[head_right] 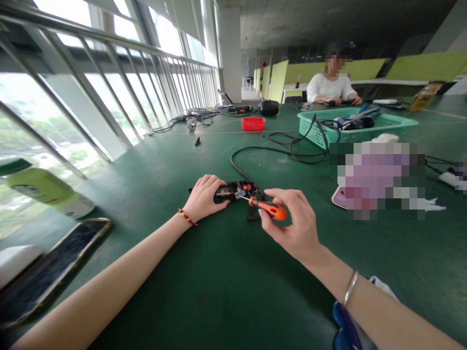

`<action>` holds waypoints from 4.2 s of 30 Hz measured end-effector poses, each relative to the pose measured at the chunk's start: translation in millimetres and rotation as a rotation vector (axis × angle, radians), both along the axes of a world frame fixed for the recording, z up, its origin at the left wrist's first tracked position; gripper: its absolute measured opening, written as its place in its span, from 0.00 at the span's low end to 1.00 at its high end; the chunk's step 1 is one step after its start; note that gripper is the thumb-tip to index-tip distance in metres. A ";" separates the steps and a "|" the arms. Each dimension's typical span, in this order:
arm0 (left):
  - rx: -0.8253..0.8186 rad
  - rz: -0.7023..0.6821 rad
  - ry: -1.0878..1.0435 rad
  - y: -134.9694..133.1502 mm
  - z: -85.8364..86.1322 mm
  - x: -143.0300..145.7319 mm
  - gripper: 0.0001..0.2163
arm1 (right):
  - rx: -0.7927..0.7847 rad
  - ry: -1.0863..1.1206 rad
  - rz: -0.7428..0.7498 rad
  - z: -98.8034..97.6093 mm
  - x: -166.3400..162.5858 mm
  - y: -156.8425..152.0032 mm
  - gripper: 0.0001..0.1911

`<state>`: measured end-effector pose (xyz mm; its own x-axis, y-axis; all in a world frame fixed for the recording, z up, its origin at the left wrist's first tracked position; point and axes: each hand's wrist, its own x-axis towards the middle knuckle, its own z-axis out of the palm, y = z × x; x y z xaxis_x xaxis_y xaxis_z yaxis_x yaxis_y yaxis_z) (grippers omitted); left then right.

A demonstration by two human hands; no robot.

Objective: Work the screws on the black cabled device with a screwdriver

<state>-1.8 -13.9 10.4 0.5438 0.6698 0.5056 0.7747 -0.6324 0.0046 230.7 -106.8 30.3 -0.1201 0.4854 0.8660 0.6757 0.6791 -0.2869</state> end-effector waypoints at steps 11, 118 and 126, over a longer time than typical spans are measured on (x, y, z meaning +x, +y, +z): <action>-0.016 0.000 -0.003 -0.1 1.1 -0.2 0.11 | 0.001 -0.042 0.008 1.9 -1.5 -1.1 0.14; 0.056 0.044 0.108 -3.6 0.1 3.5 0.10 | 0.117 -0.067 -0.058 8.1 1.7 -2.5 0.19; 0.043 0.036 0.090 -3.2 0.0 3.2 0.10 | 0.129 -0.080 -0.028 9.3 1.4 -2.9 0.21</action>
<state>1.4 -17.1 10.4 0.5639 0.6687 0.4846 0.7932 -0.6020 -0.0923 232.1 -109.8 39.6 -0.1794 0.3750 0.9095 0.7118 0.6876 -0.1431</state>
